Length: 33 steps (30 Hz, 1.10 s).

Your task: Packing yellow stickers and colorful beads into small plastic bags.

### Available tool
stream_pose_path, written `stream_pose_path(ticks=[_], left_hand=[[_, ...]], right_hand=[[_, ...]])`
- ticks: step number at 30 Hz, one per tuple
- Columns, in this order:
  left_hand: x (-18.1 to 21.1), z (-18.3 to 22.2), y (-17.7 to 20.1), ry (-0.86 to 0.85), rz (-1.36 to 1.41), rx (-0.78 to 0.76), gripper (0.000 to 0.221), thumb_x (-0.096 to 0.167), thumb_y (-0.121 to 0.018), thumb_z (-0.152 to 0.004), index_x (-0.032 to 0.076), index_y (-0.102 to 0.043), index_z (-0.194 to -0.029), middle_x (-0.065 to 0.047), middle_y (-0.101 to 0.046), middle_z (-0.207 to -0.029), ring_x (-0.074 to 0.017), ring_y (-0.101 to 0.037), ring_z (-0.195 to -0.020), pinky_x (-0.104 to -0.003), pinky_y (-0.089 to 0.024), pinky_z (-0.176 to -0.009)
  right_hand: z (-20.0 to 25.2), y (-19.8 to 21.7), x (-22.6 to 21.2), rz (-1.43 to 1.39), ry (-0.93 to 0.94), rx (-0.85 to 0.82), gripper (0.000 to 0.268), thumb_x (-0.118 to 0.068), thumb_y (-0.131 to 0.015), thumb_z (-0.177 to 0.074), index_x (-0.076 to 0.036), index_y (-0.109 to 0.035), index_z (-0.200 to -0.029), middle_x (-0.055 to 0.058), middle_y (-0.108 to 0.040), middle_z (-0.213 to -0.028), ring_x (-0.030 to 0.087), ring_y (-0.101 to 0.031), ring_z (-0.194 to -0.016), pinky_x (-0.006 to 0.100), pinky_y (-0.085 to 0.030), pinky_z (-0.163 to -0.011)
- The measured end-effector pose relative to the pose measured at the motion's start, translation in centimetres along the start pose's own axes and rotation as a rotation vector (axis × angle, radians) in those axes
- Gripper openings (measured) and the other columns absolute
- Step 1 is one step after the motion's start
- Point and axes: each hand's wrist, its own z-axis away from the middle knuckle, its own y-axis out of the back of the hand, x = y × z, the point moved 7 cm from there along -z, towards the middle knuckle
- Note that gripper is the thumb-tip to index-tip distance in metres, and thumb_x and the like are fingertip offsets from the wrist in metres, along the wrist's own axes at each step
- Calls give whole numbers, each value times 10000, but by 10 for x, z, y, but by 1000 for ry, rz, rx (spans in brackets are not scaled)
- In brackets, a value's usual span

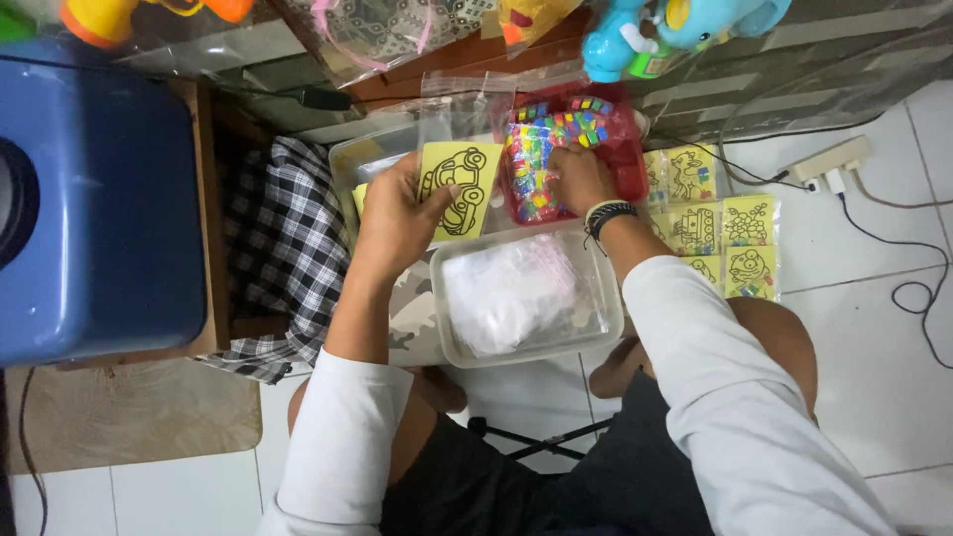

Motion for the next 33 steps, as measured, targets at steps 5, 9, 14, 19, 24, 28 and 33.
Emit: stream_pose_path(ticks=[5,9,14,19,24,28,33], left_hand=[[-1,0,6,-39,30,10,197,79,-757,-873,31,-723,-1061,-164,-735,-787,-233,-702,-766,-408,-559,-732],[12,3,13,-44,99,22,188,51,-743,-876,26,-722,-1061,-124,-724,-762,-176,-655,-716,-346,-553,-698],[11,4,9,-71,159,19,177,18,-742,-867,-16,-701,-1036,-144,-698,-755,-189,-617,-736,-343,-536,-680],[10,4,10,-37,265,16,166,-15,-742,-869,-29,-693,-1028,-117,-702,-759,-166,-616,-711,-296,-539,-691],[12,0,15,-18,317,23,98,11,-751,-886,22,-682,-955,-63,-639,-645,-102,-583,-517,-218,-466,-452],[8,1,17,-17,327,35,87,-1,-739,-891,17,-684,-955,-64,-639,-660,-102,-583,-543,-217,-475,-467],[1,2,10,-41,162,44,154,62,-768,-862,9,-708,-993,-123,-694,-691,-168,-607,-624,-334,-533,-580]], right_hand=[[-6,-5,5,-42,2,64,12,-179,-701,-889,-179,-693,-898,71,-687,-916,357,-717,-968,474,-587,-796],[-4,11,-3,-177,15,76,81,-143,-673,-887,-205,-712,-923,48,-758,-856,320,-726,-972,458,-584,-808],[9,4,-10,-86,-17,-6,256,-235,-787,-867,-131,-714,-1089,124,-736,-1095,365,-682,-1127,515,-569,-909],[1,-14,-2,13,-67,-2,160,-221,-781,-851,-120,-733,-965,121,-729,-1005,364,-701,-1084,521,-590,-872],[-18,-10,12,-78,-26,70,73,-231,-718,-850,-167,-687,-834,57,-715,-760,334,-745,-895,447,-592,-761],[13,75,-26,-202,42,107,40,-117,-705,-798,-89,-681,-814,159,-727,-792,416,-721,-905,487,-553,-747],[62,165,-67,-626,145,193,231,21,-722,-919,-18,-704,-1146,170,-697,-944,212,-712,-819,347,-581,-744]])
